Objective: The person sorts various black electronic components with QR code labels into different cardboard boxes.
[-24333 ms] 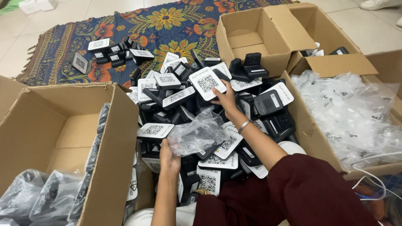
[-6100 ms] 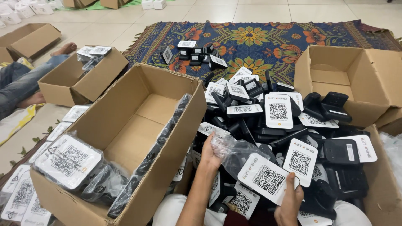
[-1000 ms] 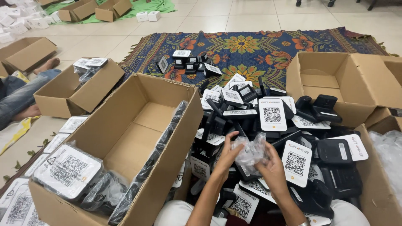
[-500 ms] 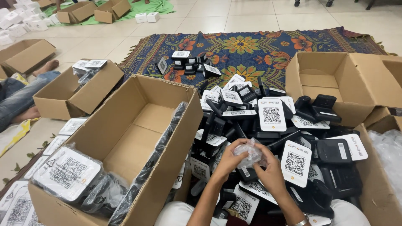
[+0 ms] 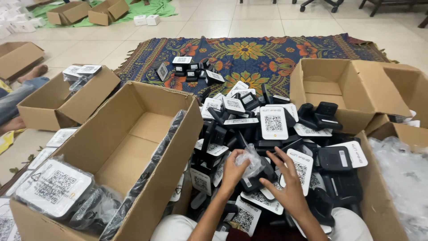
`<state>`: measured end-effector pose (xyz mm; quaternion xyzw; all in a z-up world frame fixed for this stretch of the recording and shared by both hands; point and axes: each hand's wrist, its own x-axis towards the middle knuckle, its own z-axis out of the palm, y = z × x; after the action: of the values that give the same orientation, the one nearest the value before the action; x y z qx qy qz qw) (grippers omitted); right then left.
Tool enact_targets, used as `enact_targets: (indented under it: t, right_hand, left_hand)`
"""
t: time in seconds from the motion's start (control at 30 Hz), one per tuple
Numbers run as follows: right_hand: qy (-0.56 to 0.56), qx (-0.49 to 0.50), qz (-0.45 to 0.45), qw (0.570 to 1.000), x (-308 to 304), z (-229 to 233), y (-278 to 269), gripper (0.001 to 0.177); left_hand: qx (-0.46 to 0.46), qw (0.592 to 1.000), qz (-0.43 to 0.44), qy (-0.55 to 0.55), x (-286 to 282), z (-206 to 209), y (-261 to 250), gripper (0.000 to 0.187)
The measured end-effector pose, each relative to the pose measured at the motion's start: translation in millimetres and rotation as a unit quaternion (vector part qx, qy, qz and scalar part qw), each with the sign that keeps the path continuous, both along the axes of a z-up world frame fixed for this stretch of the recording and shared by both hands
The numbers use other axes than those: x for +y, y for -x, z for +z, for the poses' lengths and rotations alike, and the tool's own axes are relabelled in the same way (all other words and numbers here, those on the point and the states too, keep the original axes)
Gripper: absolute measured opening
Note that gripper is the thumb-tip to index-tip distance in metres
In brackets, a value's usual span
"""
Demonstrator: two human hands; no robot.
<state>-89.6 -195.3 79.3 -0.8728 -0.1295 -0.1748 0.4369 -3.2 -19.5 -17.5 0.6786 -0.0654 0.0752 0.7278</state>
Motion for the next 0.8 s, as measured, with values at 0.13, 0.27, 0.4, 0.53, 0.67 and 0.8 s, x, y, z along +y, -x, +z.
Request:
enact_targets:
  t: [0.13,0.27,0.4,0.53,0.67,0.8]
  right_hand:
    - [0.018,0.004,0.071,0.997,-9.3,8.7,11.7,0.084]
    - [0.073,0.072,0.101,0.99,-26.6,-6.3,10.0,0.076]
    - [0.017,0.122,0.058,0.991,-47.9,-2.8,9.6,0.059]
    - [0.006,0.056,0.012,0.998,-89.7,-30.3,-8.5,0.047]
    - [-0.001,-0.066,-0.066,0.996,-139.5,-36.2,-19.3,0.047]
    - [0.068,-0.145,-0.2,0.967,-202.7,-35.5,-24.9,0.049]
  left_hand:
    - [-0.065,0.996,-0.019,-0.061,-32.2,-10.6,16.7,0.037]
    - [0.001,0.994,-0.013,-0.112,-63.8,-11.6,29.0,0.051]
    - [-0.002,0.991,0.012,-0.136,-98.5,-37.1,27.3,0.053]
    - [-0.034,0.99,-0.011,-0.134,-137.9,-25.0,31.0,0.057]
    - [-0.054,0.988,-0.095,-0.109,-183.2,-2.2,33.9,0.069]
    - [-0.106,0.971,-0.143,-0.16,-225.1,6.8,37.8,0.077]
